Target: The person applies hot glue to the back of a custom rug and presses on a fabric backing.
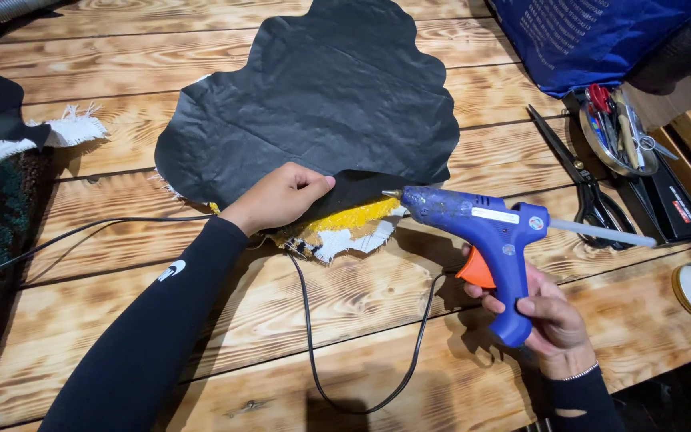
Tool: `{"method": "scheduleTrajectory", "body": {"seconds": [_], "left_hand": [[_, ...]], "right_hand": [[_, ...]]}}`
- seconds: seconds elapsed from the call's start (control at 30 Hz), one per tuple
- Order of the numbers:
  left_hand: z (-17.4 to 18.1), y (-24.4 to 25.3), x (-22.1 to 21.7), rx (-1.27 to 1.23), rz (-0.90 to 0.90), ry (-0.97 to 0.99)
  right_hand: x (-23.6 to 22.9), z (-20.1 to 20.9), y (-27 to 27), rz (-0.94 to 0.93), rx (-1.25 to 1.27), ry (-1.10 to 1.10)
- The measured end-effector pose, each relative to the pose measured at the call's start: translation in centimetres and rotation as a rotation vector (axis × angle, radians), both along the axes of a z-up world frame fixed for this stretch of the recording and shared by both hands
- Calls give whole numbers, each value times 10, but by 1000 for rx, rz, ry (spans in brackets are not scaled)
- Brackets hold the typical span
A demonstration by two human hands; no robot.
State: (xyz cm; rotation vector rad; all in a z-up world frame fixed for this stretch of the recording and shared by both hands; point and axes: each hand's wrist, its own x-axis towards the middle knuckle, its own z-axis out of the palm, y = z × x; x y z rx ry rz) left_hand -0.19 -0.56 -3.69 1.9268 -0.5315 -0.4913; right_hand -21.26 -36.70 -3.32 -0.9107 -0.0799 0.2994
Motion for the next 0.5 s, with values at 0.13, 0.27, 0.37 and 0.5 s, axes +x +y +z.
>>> {"method": "scheduleTrajectory", "body": {"seconds": [0.13,0.27,0.37,0.5], "left_hand": [[-2,3,-1,61,-7,-40],[0,3,-7,45,-7,-36],[12,4,-22,124,-52,-62],[35,2,-37,231,-209,-162]], "right_hand": [[-7,3,-2,-22,-54,-6],[-3,7,0,-22,150,75],[-9,-8,-18,-148,336,137],[-37,-23,-59,-289,549,80]]}}
